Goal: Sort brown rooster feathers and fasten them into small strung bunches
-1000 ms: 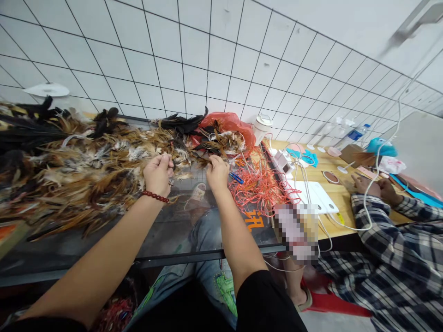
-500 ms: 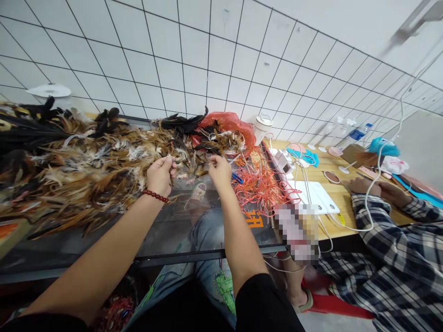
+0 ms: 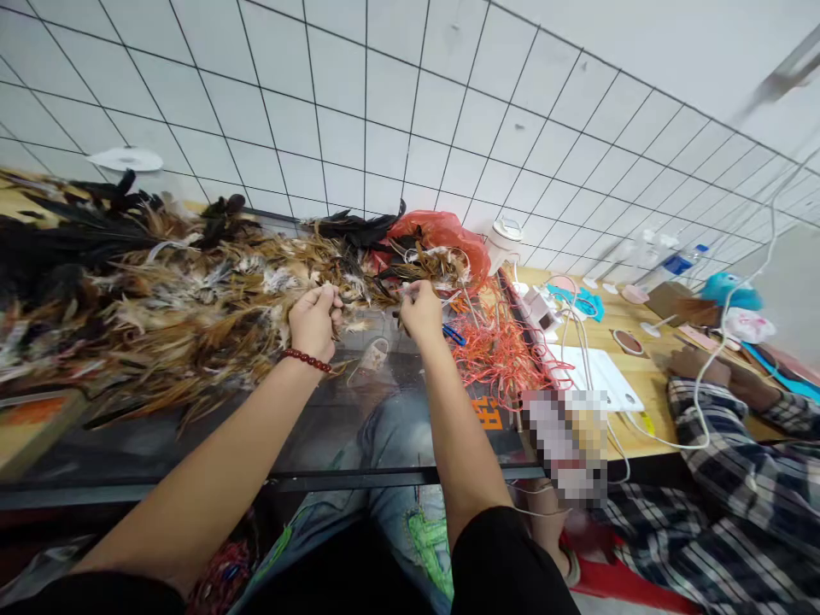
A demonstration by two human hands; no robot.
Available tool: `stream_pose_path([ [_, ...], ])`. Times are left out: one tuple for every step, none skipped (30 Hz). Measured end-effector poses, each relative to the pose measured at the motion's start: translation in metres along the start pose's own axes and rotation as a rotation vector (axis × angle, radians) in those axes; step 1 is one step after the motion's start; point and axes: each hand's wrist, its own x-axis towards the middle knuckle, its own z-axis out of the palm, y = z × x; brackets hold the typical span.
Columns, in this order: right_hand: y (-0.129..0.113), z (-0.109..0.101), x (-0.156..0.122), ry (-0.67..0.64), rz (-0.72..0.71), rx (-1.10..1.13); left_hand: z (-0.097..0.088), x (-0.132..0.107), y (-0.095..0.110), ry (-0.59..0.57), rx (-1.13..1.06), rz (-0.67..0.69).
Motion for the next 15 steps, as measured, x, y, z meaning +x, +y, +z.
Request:
stream_pose_path([
  [-0.001, 0.003, 0.004, 0.014, 0.082, 0.16, 0.0, -0.001, 0.0, 0.001, -0.002, -0.003],
  [-0.002, 0.006, 0.007, 0.013, 0.164, 0.336, 0.001, -0.001, 0.0, 0.002, -0.003, -0.005],
  [-0.004, 0.009, 0.008, -0.005, 0.239, 0.486, 0.001, -0.002, 0.001, 0.003, -0.006, -0.005],
  [-0.006, 0.013, 0.008, -0.043, 0.294, 0.57, 0.002, -0.002, 0.001, 0.004, -0.009, -0.006],
  [-0.008, 0.015, 0.006, -0.09, 0.324, 0.58, 0.002, -0.002, 0.001, 0.005, -0.014, -0.006],
  [-0.009, 0.015, 0.004, -0.131, 0.333, 0.526, 0.002, -0.002, 0.001, 0.005, -0.02, -0.007],
  [-0.009, 0.014, 0.001, -0.157, 0.326, 0.429, 0.002, -0.002, 0.001, 0.004, -0.028, -0.008],
  [-0.009, 0.012, -0.002, -0.161, 0.318, 0.332, 0.002, -0.002, 0.002, 0.005, -0.036, -0.01],
  [-0.009, 0.008, -0.004, -0.145, 0.298, 0.227, 0.003, -0.002, 0.002, 0.009, -0.044, -0.012],
  [-0.008, 0.004, -0.006, -0.12, 0.265, 0.109, 0.003, -0.002, 0.002, 0.015, -0.051, -0.015],
  [-0.008, 0.0, -0.008, -0.098, 0.215, -0.039, 0.003, -0.002, 0.002, 0.019, -0.055, -0.017],
  [-0.008, -0.004, -0.009, -0.097, 0.141, -0.223, 0.003, -0.003, 0.002, 0.02, -0.057, -0.018],
  [-0.009, -0.006, -0.009, -0.121, 0.053, -0.403, 0.004, -0.003, 0.002, 0.018, -0.057, -0.016],
  [-0.01, -0.006, -0.009, -0.168, -0.035, -0.564, 0.004, -0.003, 0.001, 0.013, -0.055, -0.015],
  [-0.012, -0.005, -0.009, -0.236, -0.109, -0.687, 0.004, -0.004, 0.001, 0.008, -0.052, -0.016],
])
